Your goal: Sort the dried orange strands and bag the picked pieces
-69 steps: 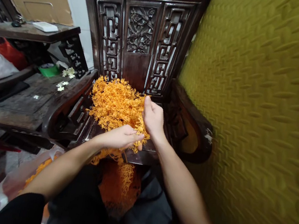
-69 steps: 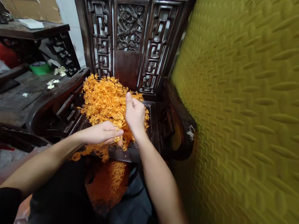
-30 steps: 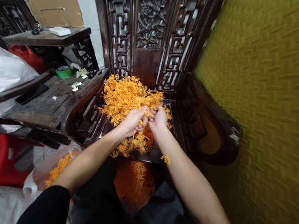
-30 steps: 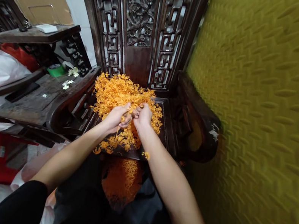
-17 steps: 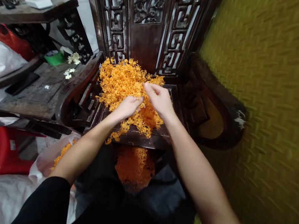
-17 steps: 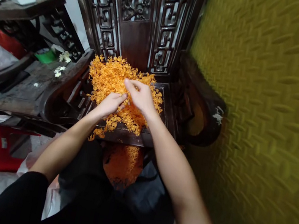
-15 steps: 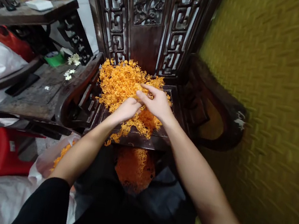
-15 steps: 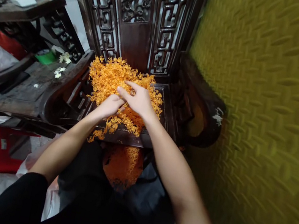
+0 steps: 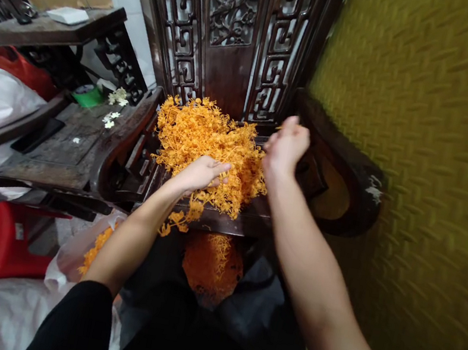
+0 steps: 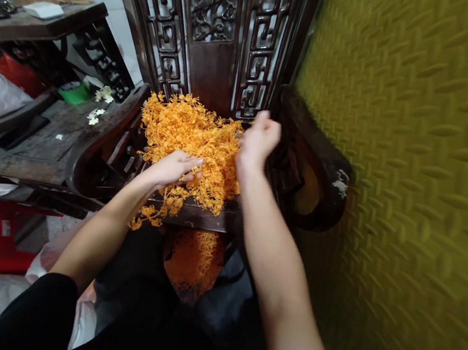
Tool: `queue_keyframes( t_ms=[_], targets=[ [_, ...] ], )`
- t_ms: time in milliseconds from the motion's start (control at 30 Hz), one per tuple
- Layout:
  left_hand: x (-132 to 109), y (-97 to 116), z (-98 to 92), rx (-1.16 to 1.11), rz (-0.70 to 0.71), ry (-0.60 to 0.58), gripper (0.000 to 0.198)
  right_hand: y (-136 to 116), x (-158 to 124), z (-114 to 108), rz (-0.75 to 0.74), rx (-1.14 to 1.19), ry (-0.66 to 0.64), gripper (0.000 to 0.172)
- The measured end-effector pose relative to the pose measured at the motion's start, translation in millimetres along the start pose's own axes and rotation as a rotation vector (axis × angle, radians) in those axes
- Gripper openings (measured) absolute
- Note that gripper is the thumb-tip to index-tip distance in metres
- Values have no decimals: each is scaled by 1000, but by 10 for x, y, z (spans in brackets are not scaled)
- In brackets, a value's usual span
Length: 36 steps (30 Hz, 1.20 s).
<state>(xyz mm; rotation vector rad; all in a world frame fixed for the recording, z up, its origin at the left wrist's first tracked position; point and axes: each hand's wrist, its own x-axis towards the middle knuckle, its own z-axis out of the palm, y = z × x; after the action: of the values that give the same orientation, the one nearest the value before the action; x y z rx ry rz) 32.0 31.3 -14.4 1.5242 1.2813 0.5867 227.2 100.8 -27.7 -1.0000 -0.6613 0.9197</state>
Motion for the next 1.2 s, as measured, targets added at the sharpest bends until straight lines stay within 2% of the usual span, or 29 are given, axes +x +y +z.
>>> queue_keyframes(
  t_ms=[33, 67, 100, 133, 200, 300, 367, 433, 467, 500, 600, 633, 667, 733, 833, 933, 1000, 1100, 1167, 1200],
  targets=[
    [-26, -24, -30, 12, -27, 13, 45, -31, 93, -87, -42, 24, 142, 32],
    [-47, -47, -61, 25, -41, 36, 46, -54, 152, -165, -46, 34, 171, 31],
    [-59, -67, -90, 36, -44, 60, 47, -68, 167, -228, -41, 20, 136, 31],
    [-61, -83, -114, 43, -37, 79, 47, -74, 135, -267, -44, -20, 55, 30],
    [-42, -101, -140, 45, -4, 95, 47, -72, -51, -267, -97, -135, -199, 22],
    [4, -112, -135, 82, 38, 82, 47, -75, -450, -119, -289, -332, -557, 18],
    [24, -119, -117, 116, 47, 77, 43, -89, -646, 4, -402, -457, -709, 20],
    [36, -132, -101, 133, 58, 69, 38, -117, -720, 92, -450, -539, -793, 14],
    [42, -142, -95, 128, 60, 69, 36, -140, -710, 113, -451, -544, -779, 10],
    [49, -156, -92, 105, 44, 75, 37, -170, -672, 117, -446, -513, -713, 14],
    [79, -207, -112, -22, -78, 136, 40, -273, -474, 47, -408, -224, -316, 29],
    [90, -223, -129, -71, -112, 158, 40, -293, -412, 8, -385, -115, -203, 31],
    [101, -235, -150, -130, -128, 173, 40, -296, -368, -30, -350, -38, -144, 31],
    [118, -239, -187, -275, -103, 192, 38, -247, -360, -81, -254, -47, -181, 28],
    [136, -195, -194, -500, -31, 223, 39, -90, -525, -44, -163, -259, -411, 19],
    [146, -136, -135, -592, 14, 258, 39, 41, -734, 86, -239, -410, -591, 22],
    [145, -114, -86, -625, 42, 285, 39, 101, -825, 157, -296, -477, -611, 19],
    [131, -108, -28, -638, 85, 283, 39, 176, -892, 210, -313, -494, -571, 25],
    [130, -110, -5, -637, 94, 246, 37, 211, -926, 231, -323, -452, -552, 14],
    [138, -110, -3, -638, 94, 232, 36, 216, -946, 241, -333, -435, -547, 14]
  ],
)
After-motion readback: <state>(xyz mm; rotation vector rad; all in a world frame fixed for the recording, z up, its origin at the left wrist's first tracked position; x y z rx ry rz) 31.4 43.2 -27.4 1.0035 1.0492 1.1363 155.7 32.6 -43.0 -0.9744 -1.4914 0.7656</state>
